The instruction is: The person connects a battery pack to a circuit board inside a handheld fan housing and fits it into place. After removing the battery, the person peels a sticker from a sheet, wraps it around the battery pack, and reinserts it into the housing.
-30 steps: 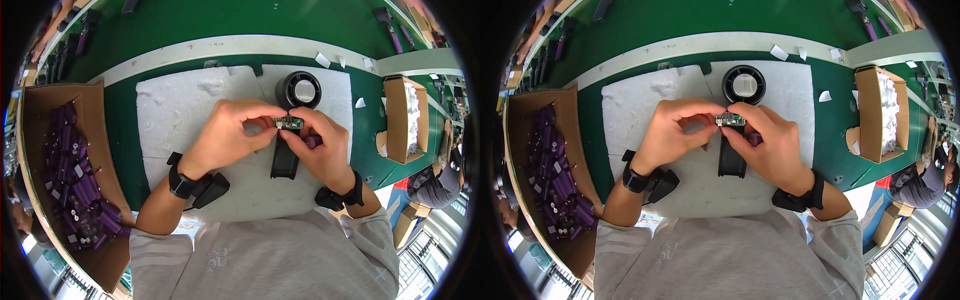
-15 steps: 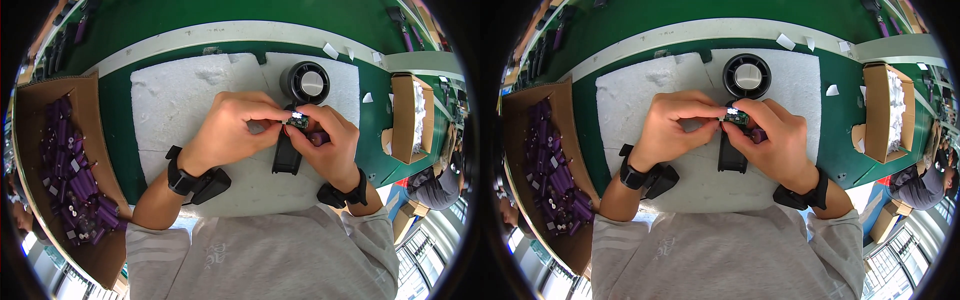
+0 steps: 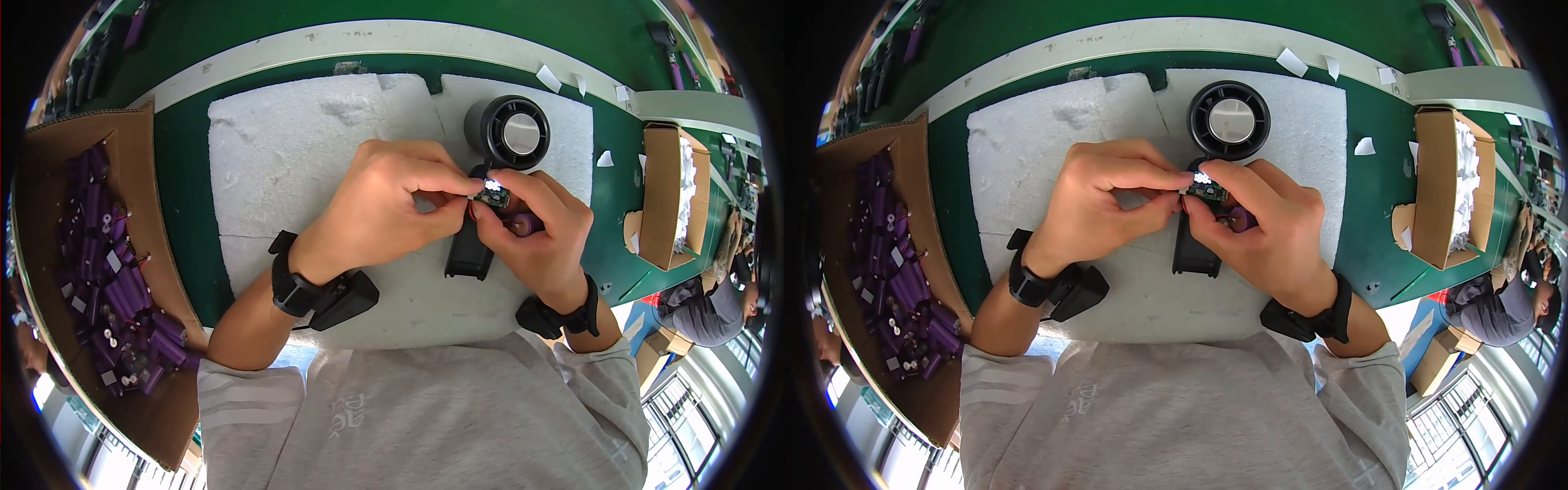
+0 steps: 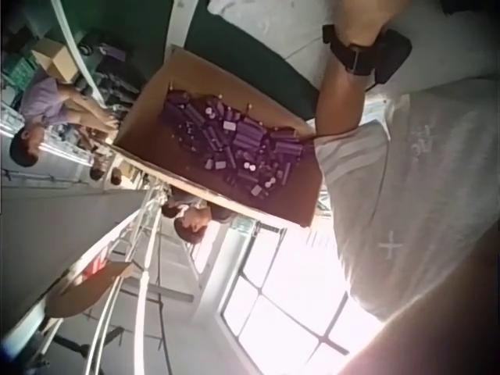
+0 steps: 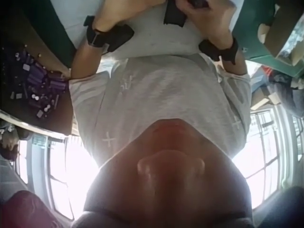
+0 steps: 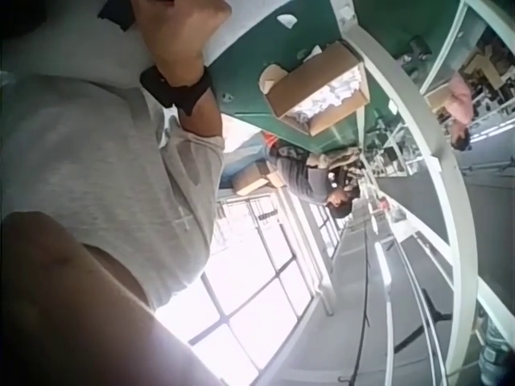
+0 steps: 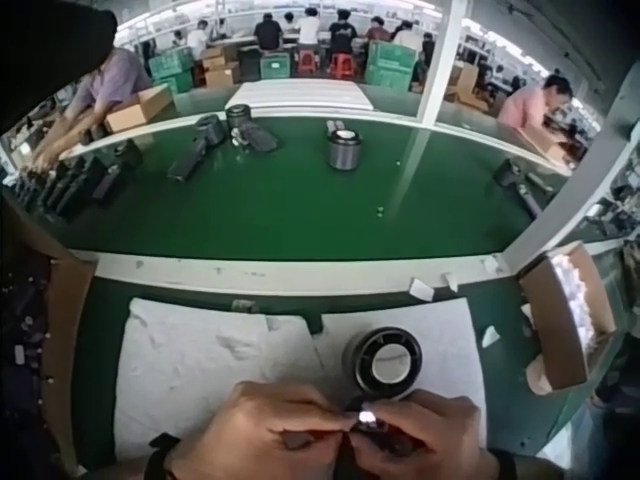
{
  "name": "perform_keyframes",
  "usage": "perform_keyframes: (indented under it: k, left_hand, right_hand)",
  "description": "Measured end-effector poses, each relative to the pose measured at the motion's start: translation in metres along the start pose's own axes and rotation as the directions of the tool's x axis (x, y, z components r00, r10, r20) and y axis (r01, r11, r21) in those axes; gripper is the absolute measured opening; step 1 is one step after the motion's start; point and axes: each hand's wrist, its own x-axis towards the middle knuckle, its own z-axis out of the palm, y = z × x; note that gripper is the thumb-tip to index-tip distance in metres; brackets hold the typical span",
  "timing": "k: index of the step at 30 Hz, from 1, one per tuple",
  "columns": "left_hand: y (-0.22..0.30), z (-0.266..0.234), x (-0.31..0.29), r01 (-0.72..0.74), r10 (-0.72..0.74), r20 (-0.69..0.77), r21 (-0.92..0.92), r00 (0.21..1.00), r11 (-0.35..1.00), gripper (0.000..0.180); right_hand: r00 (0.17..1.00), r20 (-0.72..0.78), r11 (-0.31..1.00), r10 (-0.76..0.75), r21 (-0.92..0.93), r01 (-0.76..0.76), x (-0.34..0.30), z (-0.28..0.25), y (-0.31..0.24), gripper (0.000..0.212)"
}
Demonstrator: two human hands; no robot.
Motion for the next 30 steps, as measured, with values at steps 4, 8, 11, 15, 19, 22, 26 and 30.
perform_keyframes:
  k: [4,8,11,15,19,22,26,30]
  left_hand:
    - [0.0,0.0,0.0,0.015,-0.015,0.008,-0.009,1.0,1.0,0.027]
    - [-0.004,-0.001,-0.002,0.005,-0.004,0.042,-0.032,0.999,0.999,0.029]
    - [-0.005,0.004,-0.001,0.06,-0.047,0.074,-0.179,0.996,0.982,0.036]
    - [0.002,0.014,-0.003,0.031,-0.031,0.0,0.037,1.0,0.999,0.041]
    - [0.003,0.019,-0.003,0.025,-0.021,-0.041,0.111,0.999,0.993,0.044]
    - [0.003,0.02,-0.003,0.034,-0.031,-0.033,0.104,0.999,0.994,0.043]
    - [0.001,0.019,-0.003,0.028,-0.027,-0.014,0.095,1.0,0.995,0.043]
    - [0.003,0.017,-0.003,0.043,-0.044,0.008,0.073,0.999,0.996,0.043]
  right_hand:
    - [1.0,0.007,1.0,-0.015,-0.019,0.015,0.0,-0.003,0.0,0.034]
    - [1.0,0.015,1.0,0.022,0.0,-0.022,0.0,-0.002,-0.003,0.031]
    - [0.995,0.039,0.994,0.095,0.045,-0.097,0.0,-0.004,-0.005,0.027]
    - [0.997,0.011,0.992,0.071,0.104,-0.072,-0.001,0.0,0.001,0.023]
    - [0.994,0.028,0.986,0.102,0.13,-0.105,-0.003,-0.002,0.0,0.021]
    - [0.992,0.051,0.99,0.116,0.078,-0.119,-0.001,-0.009,-0.003,0.02]
    - [0.983,0.087,0.984,0.163,0.06,-0.168,0.0,-0.014,-0.003,0.018]
    - [0.977,0.118,0.981,0.178,0.059,-0.186,0.0,-0.016,0.0,0.018]
